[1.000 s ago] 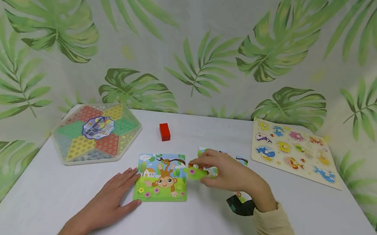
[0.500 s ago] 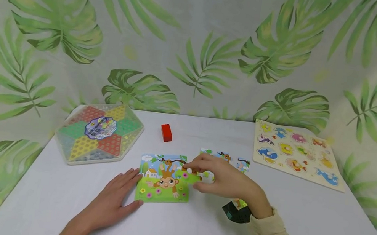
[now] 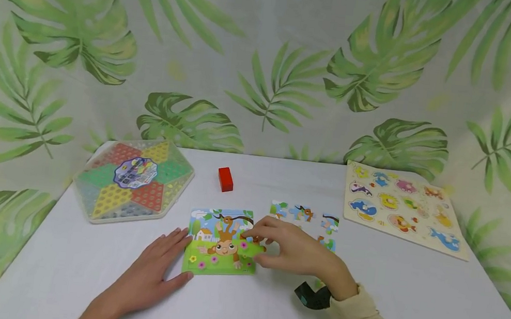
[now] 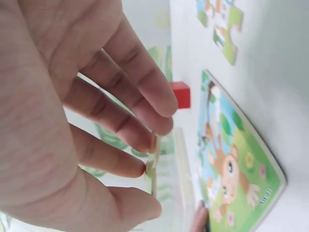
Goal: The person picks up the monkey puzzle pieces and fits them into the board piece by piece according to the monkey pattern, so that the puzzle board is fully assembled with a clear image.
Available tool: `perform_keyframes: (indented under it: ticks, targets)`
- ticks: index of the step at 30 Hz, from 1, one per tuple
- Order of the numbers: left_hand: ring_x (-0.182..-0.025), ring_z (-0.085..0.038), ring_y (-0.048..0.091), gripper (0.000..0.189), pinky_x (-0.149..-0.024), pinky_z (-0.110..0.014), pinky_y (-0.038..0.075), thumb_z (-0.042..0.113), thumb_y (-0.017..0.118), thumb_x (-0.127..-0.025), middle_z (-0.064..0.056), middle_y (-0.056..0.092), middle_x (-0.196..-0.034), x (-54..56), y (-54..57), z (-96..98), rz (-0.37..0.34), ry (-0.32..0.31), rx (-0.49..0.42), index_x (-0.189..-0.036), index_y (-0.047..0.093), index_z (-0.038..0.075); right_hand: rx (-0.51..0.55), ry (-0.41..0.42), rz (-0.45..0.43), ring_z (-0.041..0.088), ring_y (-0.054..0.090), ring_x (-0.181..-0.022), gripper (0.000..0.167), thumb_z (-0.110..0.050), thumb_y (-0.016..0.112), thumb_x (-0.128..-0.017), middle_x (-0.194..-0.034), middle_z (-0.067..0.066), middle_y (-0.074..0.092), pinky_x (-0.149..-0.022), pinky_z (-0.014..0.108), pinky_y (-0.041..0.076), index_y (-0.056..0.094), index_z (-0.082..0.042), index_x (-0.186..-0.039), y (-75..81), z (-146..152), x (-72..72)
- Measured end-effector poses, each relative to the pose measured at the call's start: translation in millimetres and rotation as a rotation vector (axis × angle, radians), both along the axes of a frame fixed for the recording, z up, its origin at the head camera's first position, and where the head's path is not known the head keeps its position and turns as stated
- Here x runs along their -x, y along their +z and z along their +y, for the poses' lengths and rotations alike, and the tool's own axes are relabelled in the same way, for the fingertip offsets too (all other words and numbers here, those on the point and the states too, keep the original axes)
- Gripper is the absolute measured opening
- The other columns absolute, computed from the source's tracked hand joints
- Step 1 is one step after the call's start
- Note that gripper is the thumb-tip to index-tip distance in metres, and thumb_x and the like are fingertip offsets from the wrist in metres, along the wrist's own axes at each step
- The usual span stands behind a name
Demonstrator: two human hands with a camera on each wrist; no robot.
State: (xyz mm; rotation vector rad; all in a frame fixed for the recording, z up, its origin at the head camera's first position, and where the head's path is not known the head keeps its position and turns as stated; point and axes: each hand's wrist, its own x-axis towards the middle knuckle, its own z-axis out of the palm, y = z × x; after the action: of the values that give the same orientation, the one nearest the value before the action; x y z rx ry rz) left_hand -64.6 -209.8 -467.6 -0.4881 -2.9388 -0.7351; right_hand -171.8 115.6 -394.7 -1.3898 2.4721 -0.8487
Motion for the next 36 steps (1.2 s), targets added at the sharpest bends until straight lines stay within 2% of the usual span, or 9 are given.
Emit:
perform_keyframes:
  ticks: [8,14,20,25,30,36]
  targets:
    - [-0.154,-0.029,0.034,0.073,-0.125,-0.048,0.023,0.045,0.071,-0.096,-0.01,0.04,-0.164,2.0,-0.3,0.9,0.007,-0.01,0.006,-0.154,0.047,0.008,-0.003,-0.032,0.098,0.008,0.061,-0.099,0.035,-0.019,0.073,-0.095,-0.121,-0.003,0.064,-0.082,0.027,0.056,0.073,-0.021,-0.13,-10.8,-10,-4.0]
    - [-0.154,-0.029,0.034,0.073,-0.124,-0.049,0.024,0.045,0.071,-0.095,-0.01,0.04,-0.164,1.7,-0.8,0.7,0.003,-0.007,0.002,-0.154,0.048,0.008,-0.018,-0.022,0.11,0.008,0.062,-0.101,0.033,-0.023,0.073,-0.096,-0.122,-0.004,0.064,-0.087,0.024,0.055,0.074,-0.019,-0.129,-20.9,-21,-8.0]
    - [-0.154,-0.029,0.034,0.073,-0.124,-0.05,0.025,0.046,0.071,-0.095,-0.01,0.04,-0.164,1.4,-0.8,0.0,0.011,-0.004,0.006,-0.154,0.048,0.008,-0.057,-0.044,0.112,0.006,0.06,-0.101,0.046,-0.026,0.073,-0.095,-0.124,-0.005,0.066,-0.088,0.023,0.054,0.065,-0.019,-0.14,-31.4,-33,-11.9]
    - [-0.154,-0.03,0.034,0.073,-0.125,-0.05,0.025,0.046,0.07,-0.096,-0.01,0.04,-0.164,1.7,-0.9,-0.7,0.013,-0.005,0.006,-0.154,0.048,0.008,-0.056,-0.065,0.095,0.008,0.062,-0.109,0.056,-0.025,0.076,-0.093,-0.129,-0.003,0.068,-0.095,0.028,0.055,0.059,-0.018,-0.146,-37.5,-39,-14.0]
    - [-0.154,-0.031,0.034,0.073,-0.124,-0.051,0.025,0.045,0.071,-0.095,-0.011,0.04,-0.164,2.0,-0.4,-1.0,0.013,-0.006,0.0,-0.154,0.048,0.007,-0.036,-0.07,0.1,0.01,0.064,-0.114,0.046,-0.023,0.079,-0.092,-0.126,-0.004,0.07,-0.099,0.03,0.055,0.067,-0.016,-0.136,-42.8,-42,-14.9]
    - [-0.153,-0.033,0.035,0.073,-0.124,-0.053,0.026,0.046,0.069,-0.096,-0.011,0.04,-0.164,1.3,0.9,-0.8,0.006,-0.004,-0.004,-0.154,0.048,0.007,-0.047,-0.061,0.12,0.008,0.062,-0.11,0.033,-0.02,0.076,-0.092,-0.122,-0.006,0.068,-0.095,0.026,0.055,0.073,-0.02,-0.125,-43.9,-43,-15.5]
